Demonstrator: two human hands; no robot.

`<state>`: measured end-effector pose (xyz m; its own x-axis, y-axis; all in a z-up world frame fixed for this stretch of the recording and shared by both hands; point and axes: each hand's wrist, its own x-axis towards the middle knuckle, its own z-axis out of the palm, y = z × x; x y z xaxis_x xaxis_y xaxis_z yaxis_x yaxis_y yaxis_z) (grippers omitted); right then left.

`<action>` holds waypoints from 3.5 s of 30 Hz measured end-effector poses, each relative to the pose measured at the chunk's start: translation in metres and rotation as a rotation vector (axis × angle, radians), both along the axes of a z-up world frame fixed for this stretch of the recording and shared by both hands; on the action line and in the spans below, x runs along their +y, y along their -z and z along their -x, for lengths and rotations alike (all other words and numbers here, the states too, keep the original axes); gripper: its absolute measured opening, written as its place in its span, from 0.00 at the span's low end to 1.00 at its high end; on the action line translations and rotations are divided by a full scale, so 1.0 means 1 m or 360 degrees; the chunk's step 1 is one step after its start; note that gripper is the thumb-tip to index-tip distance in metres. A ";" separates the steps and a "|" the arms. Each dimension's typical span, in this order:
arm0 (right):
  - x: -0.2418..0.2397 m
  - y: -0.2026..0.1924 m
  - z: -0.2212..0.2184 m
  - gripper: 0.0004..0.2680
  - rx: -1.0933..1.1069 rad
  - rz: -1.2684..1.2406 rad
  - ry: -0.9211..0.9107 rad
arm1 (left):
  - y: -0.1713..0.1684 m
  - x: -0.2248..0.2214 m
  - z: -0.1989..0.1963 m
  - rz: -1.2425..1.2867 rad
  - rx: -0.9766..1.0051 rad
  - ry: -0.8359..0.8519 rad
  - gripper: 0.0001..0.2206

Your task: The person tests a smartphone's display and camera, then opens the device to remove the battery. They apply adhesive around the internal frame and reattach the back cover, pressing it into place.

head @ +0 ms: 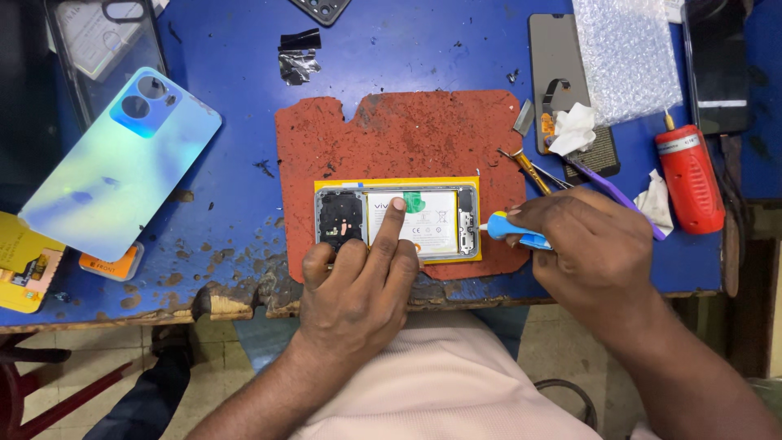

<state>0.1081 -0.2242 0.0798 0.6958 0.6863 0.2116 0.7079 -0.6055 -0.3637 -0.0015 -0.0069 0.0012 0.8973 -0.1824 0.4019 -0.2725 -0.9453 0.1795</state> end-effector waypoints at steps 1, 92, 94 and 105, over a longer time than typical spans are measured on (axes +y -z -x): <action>0.000 0.000 0.001 0.09 -0.0007 0.0002 -0.0002 | 0.000 0.000 0.000 -0.0003 0.0002 -0.0003 0.04; 0.058 0.011 0.016 0.10 0.0149 -0.0079 -0.0260 | 0.005 0.112 0.040 0.0838 -0.0088 -0.0693 0.05; 0.060 0.011 0.017 0.10 0.0149 -0.0078 -0.0252 | 0.006 0.111 0.041 0.0828 -0.0094 -0.0678 0.05; 0.074 0.011 0.015 0.12 0.0150 -0.0067 -0.0321 | 0.007 0.112 0.039 0.0815 -0.0120 -0.0635 0.08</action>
<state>0.0930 -0.1506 0.0688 0.5636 0.8054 0.1835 0.7746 -0.4382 -0.4561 -0.0401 0.1049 -0.0063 0.8223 0.3904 0.4140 0.0522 -0.7762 0.6283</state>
